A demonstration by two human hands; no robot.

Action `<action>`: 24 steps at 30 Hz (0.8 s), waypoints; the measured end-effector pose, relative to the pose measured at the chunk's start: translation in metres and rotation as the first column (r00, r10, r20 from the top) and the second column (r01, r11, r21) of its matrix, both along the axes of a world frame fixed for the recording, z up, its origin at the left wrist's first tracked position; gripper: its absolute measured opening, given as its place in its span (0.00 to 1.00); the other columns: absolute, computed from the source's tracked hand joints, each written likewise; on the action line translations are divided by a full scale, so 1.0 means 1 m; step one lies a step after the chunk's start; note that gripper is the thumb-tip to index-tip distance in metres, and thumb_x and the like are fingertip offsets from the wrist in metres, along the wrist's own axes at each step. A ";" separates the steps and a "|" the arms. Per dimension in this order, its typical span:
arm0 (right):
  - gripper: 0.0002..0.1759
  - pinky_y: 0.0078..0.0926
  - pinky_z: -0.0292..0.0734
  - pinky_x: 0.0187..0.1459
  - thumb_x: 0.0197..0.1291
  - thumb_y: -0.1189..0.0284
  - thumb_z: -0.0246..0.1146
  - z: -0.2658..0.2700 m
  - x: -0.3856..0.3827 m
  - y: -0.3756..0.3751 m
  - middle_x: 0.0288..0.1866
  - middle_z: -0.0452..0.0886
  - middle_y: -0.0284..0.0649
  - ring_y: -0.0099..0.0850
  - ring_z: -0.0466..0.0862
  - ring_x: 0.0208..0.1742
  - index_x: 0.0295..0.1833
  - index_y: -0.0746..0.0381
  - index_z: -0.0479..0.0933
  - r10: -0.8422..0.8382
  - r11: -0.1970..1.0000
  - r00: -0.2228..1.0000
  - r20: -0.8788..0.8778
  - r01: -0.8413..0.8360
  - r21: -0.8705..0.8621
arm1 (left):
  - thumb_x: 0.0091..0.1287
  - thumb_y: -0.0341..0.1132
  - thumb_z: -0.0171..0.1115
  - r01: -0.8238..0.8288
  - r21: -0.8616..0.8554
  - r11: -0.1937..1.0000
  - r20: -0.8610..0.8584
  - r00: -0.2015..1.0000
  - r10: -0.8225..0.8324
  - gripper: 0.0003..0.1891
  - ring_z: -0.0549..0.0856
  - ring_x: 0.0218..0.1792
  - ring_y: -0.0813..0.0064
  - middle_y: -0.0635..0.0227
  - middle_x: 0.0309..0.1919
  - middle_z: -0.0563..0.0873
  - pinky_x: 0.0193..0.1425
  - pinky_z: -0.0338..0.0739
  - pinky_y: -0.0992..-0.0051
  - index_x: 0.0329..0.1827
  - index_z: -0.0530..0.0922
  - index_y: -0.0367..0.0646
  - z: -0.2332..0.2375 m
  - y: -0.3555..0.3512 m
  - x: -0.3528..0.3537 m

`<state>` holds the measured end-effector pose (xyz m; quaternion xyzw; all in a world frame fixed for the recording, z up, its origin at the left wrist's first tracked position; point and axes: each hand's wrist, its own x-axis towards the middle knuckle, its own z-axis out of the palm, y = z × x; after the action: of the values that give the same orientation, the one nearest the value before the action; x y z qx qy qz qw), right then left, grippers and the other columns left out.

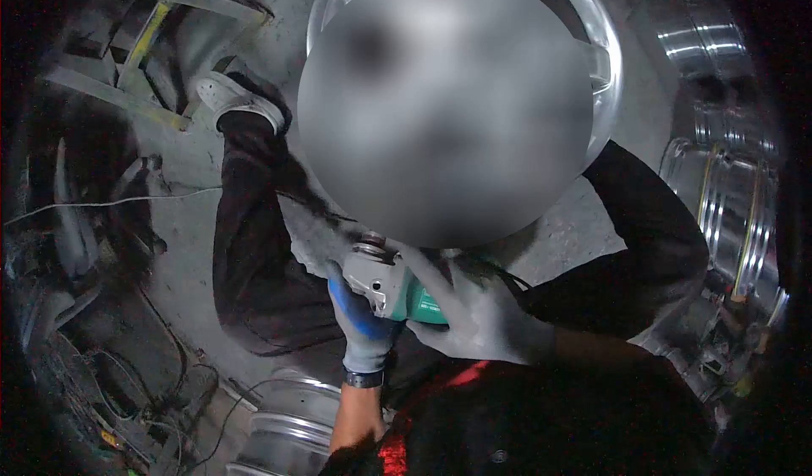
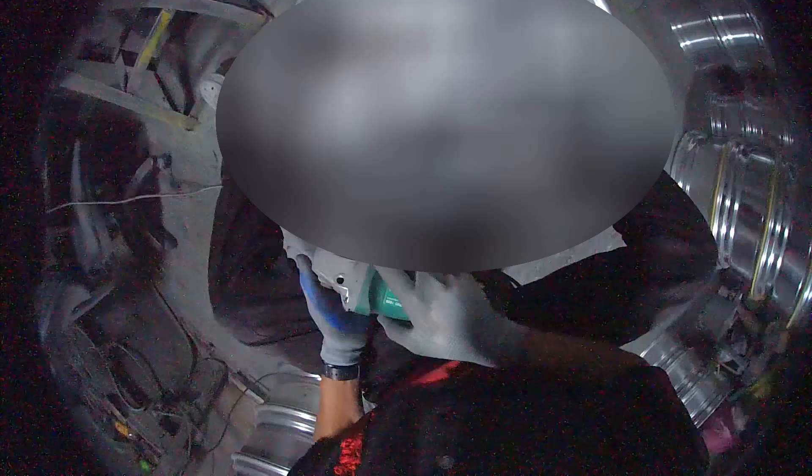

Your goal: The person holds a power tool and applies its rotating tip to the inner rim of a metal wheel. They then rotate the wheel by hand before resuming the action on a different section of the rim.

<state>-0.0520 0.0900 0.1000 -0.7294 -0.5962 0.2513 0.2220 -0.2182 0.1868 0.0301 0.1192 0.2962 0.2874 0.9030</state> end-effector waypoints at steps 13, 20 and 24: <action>0.50 0.35 0.82 0.38 0.54 0.55 0.72 -0.004 0.002 0.030 0.43 0.81 0.57 0.41 0.84 0.33 0.77 0.67 0.61 0.023 0.998 0.998 -0.057 -0.026 -0.058 | 0.79 0.60 0.41 -0.067 0.089 0.994 -0.483 0.869 0.102 0.33 0.79 0.65 0.64 0.60 0.66 0.77 0.72 0.71 0.61 0.74 0.65 0.42 0.006 0.032 0.011; 0.53 0.47 0.81 0.47 0.55 0.58 0.70 -0.007 0.003 0.060 0.42 0.82 0.60 0.50 0.85 0.43 0.80 0.68 0.52 0.021 0.999 0.980 -0.197 -0.030 -0.041 | 0.81 0.45 0.43 0.199 0.511 0.836 -0.688 0.678 0.259 0.32 0.72 0.71 0.56 0.56 0.76 0.65 0.77 0.67 0.53 0.84 0.47 0.51 0.000 0.049 -0.006; 0.55 0.42 0.83 0.33 0.56 0.54 0.70 -0.024 -0.001 0.072 0.40 0.81 0.59 0.49 0.86 0.31 0.82 0.62 0.51 -0.027 0.987 0.982 -0.187 0.056 0.150 | 0.78 0.30 0.52 0.096 0.513 0.853 -0.583 0.768 0.264 0.37 0.72 0.70 0.59 0.52 0.75 0.65 0.76 0.67 0.58 0.84 0.42 0.43 0.002 0.070 0.001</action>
<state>-0.0526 0.1617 0.0756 -0.6958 -0.5755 0.2662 0.3373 -0.2170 0.2568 0.0322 0.4316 0.5006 0.3401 0.6689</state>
